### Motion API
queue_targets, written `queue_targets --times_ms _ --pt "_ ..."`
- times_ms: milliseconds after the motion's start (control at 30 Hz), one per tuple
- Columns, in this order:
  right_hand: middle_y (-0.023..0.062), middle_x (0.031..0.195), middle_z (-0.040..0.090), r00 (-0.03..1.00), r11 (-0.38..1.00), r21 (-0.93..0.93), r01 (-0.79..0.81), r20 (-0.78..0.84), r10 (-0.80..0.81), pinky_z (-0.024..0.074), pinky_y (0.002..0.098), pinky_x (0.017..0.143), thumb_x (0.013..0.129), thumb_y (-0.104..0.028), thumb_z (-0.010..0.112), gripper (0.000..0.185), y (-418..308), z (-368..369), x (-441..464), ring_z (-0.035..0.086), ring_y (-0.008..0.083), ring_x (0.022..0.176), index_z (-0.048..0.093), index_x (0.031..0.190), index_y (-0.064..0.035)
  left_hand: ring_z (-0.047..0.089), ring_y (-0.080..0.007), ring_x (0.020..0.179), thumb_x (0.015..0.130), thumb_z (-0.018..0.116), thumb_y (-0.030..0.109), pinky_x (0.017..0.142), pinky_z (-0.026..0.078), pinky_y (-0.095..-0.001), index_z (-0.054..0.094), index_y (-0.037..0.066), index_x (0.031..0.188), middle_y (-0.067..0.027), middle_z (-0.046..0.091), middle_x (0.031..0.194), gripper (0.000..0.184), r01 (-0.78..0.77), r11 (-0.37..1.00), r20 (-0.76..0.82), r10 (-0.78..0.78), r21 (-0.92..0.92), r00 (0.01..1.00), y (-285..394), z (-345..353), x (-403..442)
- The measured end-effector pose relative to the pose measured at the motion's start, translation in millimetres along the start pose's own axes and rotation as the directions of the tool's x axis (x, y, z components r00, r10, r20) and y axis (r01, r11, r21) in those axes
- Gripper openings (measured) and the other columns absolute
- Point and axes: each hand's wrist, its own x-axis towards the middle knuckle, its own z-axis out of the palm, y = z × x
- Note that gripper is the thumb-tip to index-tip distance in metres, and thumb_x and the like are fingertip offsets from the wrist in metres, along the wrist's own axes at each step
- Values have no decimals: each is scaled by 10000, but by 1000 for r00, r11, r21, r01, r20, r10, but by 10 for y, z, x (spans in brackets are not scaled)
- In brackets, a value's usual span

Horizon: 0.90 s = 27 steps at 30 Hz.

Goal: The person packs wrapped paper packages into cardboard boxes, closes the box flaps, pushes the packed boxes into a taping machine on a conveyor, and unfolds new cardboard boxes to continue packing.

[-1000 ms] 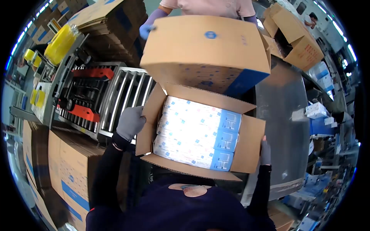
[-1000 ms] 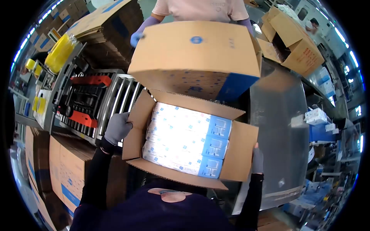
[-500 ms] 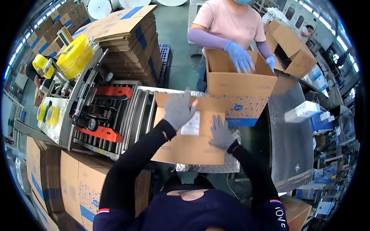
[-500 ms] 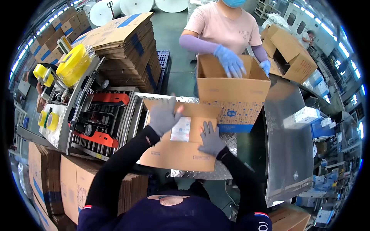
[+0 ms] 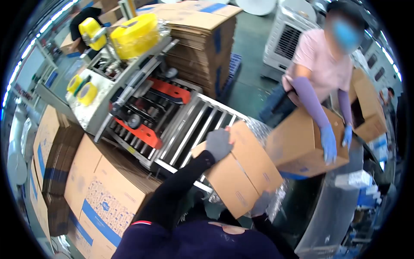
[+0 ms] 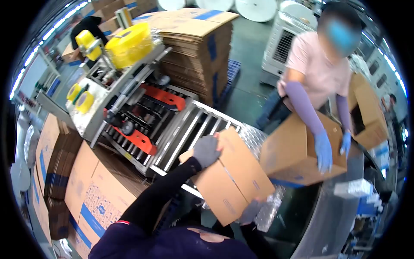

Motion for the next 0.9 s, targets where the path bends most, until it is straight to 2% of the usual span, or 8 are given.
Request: queue_targets --times_ms 67,133,167,200,367,667,800,900 --pt "171 1463 434 988 992 -126 -18 -156 -2 396 371 1079 1063 -228 404 515 206 349 -62 472 264 1283 274 1492 25 490 -350 1222 931 494 496 1037 338 -533 529 -5 1362 -215 575 1193 662 34 997 82 -39 72 996 -40 -231 181" --pt "215 1460 427 991 972 -234 -32 -130 1 388 391 1082 1058 -216 405 528 339 678 83 457 293 1298 263 1486 58 369 -407 1369 930 484 527 1146 221 -549 532 30 1382 -269 480 1392 673 -157 974 -128 179 165 976 -243 -390 76" --pt "245 1458 421 992 947 -318 -43 -125 3 381 404 1084 1056 -216 407 545 167 1002 84 446 311 1309 255 1486 82 301 -401 1441 932 465 550 1196 146 -531 523 44 1398 -254 390 1508 690 -291 954 -4 292 72 956 -429 -321 -8" --pt "261 1456 416 989 780 -611 133 31 -144 372 409 1090 1052 -236 417 572 560 976 417 441 324 1314 247 1484 99 301 -396 1444 936 456 555 1196 152 -536 511 45 1406 -250 383 1515 696 -271 959 31 270 84 962 -588 -394 -21" --pt "352 1506 326 972 855 -494 159 230 -48 311 400 1151 1005 -316 508 751 847 2512 1028 358 422 1403 171 1498 140 281 -367 1464 939 434 580 1212 141 -508 458 17 1446 -231 383 1532 758 -73 966 13 72 249 997 -1529 -686 186" --pt "382 1288 484 826 747 -547 378 563 -6 461 459 992 950 -335 619 819 1033 4022 1147 562 476 1147 181 1423 171 303 -375 1446 918 427 640 1202 141 -539 439 -70 1432 -262 396 1509 876 231 942 -200 -184 245 962 -2598 -913 484" --pt "381 1416 398 630 731 -504 460 765 130 393 438 1075 1032 -389 492 751 905 3862 1110 449 457 1300 175 1443 154 221 -495 1451 905 570 573 1193 139 -569 260 -73 1503 -333 271 1543 933 116 993 -379 -97 28 920 -1968 -997 -667" --pt "393 1437 391 584 699 -558 448 774 243 360 439 1113 1026 -413 508 824 676 2874 497 396 480 1366 89 1524 92 233 -523 1397 722 759 634 1149 201 -586 259 -42 1492 -320 307 1487 1140 384 923 -246 -369 13 896 -1456 -1502 -2312"
